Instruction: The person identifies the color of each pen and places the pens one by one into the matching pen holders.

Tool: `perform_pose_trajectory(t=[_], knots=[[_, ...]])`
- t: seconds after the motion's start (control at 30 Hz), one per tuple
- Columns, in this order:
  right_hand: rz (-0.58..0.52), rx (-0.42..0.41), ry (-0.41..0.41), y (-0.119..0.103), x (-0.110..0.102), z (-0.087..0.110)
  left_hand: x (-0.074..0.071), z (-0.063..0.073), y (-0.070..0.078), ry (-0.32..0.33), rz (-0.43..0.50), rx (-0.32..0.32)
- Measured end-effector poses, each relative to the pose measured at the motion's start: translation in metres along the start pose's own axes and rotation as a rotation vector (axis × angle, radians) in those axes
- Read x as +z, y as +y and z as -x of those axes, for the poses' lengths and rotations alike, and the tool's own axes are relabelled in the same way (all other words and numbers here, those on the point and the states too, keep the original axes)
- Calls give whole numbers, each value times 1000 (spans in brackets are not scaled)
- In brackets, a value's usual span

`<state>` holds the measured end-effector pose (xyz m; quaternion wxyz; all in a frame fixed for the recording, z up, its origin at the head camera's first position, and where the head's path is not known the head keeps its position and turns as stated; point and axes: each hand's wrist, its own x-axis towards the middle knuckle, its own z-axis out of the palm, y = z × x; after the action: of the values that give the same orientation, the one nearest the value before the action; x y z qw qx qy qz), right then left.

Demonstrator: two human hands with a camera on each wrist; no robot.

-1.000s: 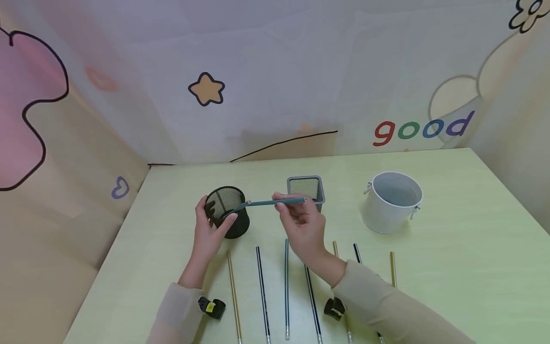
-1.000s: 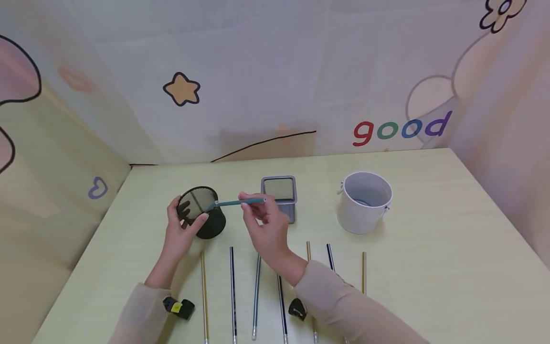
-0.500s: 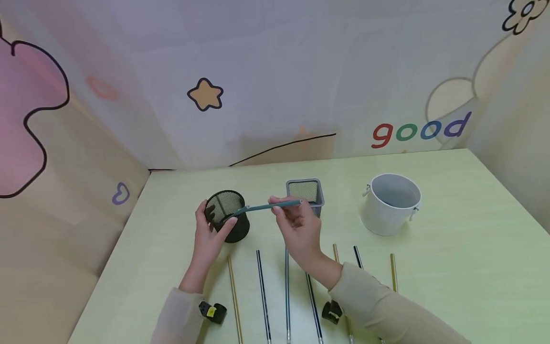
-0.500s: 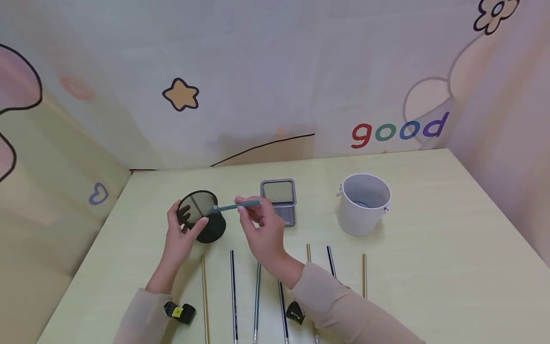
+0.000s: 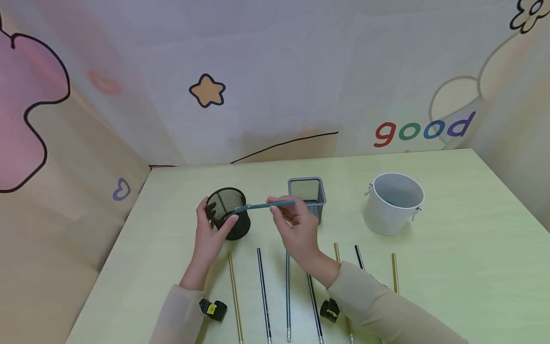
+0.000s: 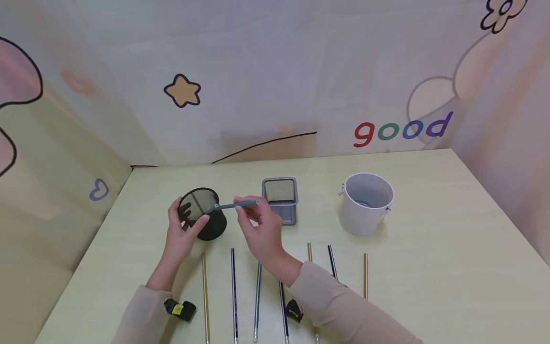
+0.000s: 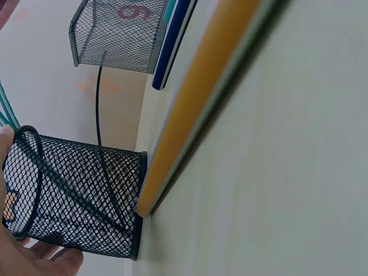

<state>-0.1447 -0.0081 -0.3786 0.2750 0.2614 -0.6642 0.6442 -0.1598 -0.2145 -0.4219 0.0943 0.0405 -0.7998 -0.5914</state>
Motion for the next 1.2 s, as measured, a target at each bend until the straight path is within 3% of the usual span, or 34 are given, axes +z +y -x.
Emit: perform_pose_trajectory(t=[0.43, 0.83, 1.2], knots=[[111, 52, 20, 5, 6, 0, 0, -1, 2, -2, -3, -6], [207, 25, -53, 14, 11, -3, 0, 0, 1, 8, 6, 5], [202, -25, -110, 18, 11, -7, 1, 0, 1, 15, 0, 7]])
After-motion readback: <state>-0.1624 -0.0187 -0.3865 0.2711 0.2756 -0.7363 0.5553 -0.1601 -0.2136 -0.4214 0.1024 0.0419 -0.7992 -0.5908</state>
